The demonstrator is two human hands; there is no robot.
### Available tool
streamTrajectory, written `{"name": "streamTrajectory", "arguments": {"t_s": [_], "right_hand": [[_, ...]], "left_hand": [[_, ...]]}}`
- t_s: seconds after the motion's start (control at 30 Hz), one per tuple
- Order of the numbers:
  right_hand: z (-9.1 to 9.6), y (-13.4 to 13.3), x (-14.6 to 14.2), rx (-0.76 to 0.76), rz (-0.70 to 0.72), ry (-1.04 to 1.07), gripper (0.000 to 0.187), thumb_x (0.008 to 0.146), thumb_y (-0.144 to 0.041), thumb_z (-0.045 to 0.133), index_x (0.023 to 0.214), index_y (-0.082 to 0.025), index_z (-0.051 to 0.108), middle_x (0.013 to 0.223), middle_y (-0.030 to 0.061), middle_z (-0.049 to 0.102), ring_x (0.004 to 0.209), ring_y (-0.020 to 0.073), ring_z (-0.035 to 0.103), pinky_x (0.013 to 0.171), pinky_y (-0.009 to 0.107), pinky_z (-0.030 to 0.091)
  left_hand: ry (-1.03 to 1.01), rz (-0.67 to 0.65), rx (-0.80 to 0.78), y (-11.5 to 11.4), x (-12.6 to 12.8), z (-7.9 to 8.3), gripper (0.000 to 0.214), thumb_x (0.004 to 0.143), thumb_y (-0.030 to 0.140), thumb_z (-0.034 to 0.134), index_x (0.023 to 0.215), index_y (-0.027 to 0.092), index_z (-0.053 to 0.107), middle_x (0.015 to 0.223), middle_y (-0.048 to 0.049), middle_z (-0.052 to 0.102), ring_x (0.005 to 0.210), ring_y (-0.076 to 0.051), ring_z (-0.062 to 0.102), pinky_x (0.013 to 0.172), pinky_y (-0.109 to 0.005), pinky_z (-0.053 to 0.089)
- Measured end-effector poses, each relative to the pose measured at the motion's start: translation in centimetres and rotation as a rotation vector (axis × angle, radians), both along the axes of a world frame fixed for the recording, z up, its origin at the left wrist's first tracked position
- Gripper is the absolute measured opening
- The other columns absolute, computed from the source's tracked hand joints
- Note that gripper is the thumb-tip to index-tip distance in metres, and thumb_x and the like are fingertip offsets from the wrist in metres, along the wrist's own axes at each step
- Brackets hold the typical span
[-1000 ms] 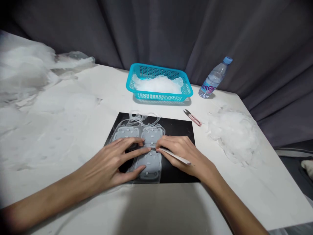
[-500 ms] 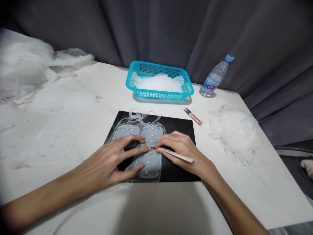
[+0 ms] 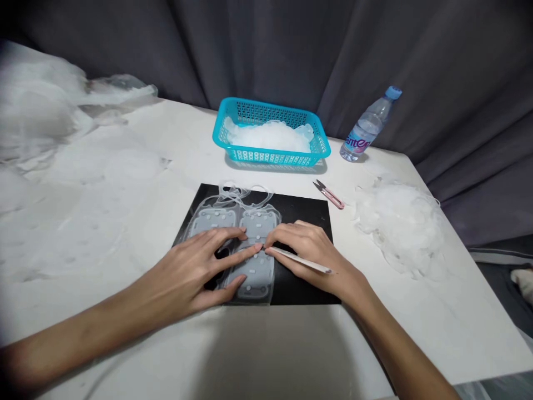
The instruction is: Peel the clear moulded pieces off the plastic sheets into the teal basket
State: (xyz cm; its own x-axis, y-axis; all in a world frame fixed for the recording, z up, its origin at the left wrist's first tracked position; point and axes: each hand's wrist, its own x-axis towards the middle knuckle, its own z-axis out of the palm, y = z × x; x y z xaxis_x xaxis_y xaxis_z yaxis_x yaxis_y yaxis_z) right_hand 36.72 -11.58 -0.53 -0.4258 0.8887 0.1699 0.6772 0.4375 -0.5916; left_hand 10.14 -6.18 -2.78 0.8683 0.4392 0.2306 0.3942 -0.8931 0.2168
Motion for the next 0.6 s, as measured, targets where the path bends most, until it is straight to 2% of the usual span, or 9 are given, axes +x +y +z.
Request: {"name": "streamTrajectory", "arguments": {"t_s": [0.17,0.4,0.6], "right_hand": [[0.1,0.2,-0.3,0.016,0.004,0.02,0.008,0.104,-0.027,0.063,0.104,-0.022,0.069,0.105,0.0023,0.078,0.096,0.0176,0.072,0.088,0.033,0.045],[-0.8,0.3,-0.7,0.101,0.019,0.036,0.008,0.104,-0.027,0.063,0.106,-0.022,0.069,0.105,0.0046,0.079,0.095,0.0189,0.072,0.088,0.035,0.047],[-0.7,0.3,-0.7,0.11,0.037,0.028,0.006,0.103,-0.024,0.064,0.107,-0.021,0.068,0.105,0.004,0.078,0.096,0.0184,0.072,0.087,0.035,0.047]], "left_hand": [[0.0,-0.003,0.003,-0.2,0.0,0.1,0.044,0.104,0.038,0.052,0.147,0.029,0.058,0.139,-0.0148,0.058,0.123,-0.032,0.064,0.095,-0.049,0.06],[-0.003,0.025,-0.087,-0.2,-0.1,-0.2,0.045,0.105,0.042,0.053,0.149,0.033,0.056,0.144,-0.012,0.055,0.129,-0.031,0.06,0.098,-0.049,0.058],[-0.034,0.036,-0.156,0.2,0.2,0.0,0.043,0.101,0.045,0.059,0.142,0.036,0.063,0.139,-0.0095,0.058,0.123,-0.031,0.062,0.098,-0.05,0.055]]}}
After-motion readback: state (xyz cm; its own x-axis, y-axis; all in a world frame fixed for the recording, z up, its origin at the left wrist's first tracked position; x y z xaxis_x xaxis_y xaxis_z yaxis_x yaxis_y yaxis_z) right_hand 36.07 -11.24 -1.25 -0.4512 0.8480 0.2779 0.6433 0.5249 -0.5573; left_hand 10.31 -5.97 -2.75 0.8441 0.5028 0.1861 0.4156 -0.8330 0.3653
